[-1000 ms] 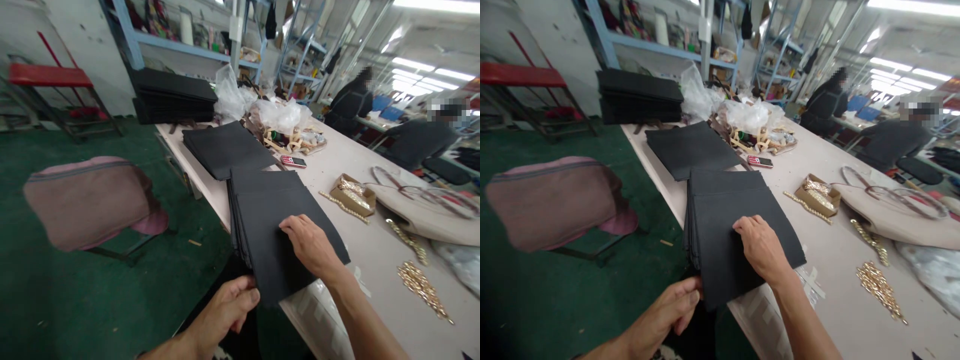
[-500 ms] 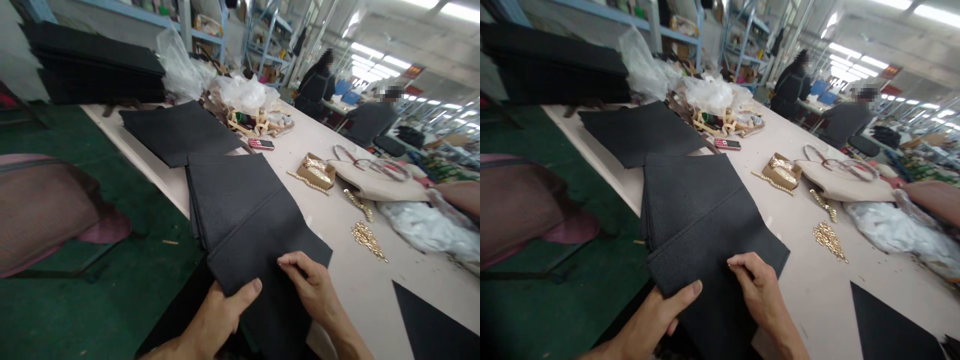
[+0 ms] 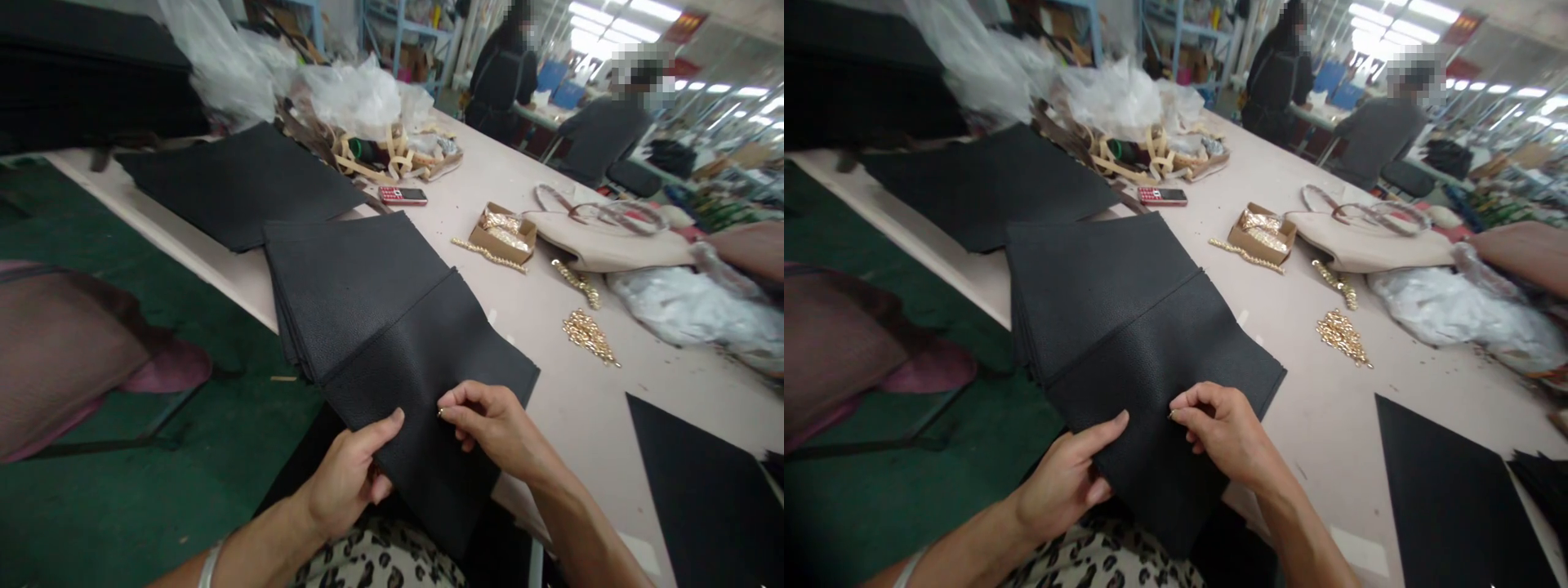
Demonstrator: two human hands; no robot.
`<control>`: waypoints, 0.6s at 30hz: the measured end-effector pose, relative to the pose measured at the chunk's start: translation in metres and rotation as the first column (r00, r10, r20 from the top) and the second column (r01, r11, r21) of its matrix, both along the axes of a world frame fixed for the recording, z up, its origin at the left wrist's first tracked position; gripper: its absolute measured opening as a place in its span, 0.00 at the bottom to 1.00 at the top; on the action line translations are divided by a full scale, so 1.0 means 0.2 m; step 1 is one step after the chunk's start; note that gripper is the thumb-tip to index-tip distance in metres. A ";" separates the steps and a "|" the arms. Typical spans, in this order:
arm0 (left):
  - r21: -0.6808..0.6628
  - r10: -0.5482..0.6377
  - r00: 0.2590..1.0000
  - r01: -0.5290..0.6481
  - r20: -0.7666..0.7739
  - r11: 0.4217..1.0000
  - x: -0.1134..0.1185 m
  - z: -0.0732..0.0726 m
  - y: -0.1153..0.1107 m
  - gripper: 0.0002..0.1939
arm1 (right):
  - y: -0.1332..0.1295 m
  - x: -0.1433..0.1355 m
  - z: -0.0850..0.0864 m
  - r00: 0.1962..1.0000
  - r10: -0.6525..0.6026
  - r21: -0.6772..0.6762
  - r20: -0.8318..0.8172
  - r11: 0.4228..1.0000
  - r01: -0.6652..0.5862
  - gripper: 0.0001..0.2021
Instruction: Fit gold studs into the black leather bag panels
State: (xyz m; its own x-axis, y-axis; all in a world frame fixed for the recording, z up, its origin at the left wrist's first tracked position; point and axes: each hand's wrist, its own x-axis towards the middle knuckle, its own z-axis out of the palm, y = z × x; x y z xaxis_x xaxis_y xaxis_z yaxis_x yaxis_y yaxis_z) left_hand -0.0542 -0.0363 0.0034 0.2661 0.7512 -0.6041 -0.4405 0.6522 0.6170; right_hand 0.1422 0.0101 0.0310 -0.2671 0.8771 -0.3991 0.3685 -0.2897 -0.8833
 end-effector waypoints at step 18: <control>0.118 -0.176 0.950 0.212 -0.258 0.970 -0.04 -0.03 -0.03 0.28 | 0.00 -0.05 -0.01 0.990 -0.085 -0.056 -0.109 0.995 0.080 0.11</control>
State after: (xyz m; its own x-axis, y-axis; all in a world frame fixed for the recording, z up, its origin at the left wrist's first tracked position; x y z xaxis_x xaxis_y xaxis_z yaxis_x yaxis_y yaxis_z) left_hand -0.0627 -0.0428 -0.0028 0.2737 0.7828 -0.5589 -0.1390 0.6071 0.7823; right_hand 0.1332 0.0097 0.0291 -0.2399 0.8773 -0.4157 0.2416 -0.3607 -0.9008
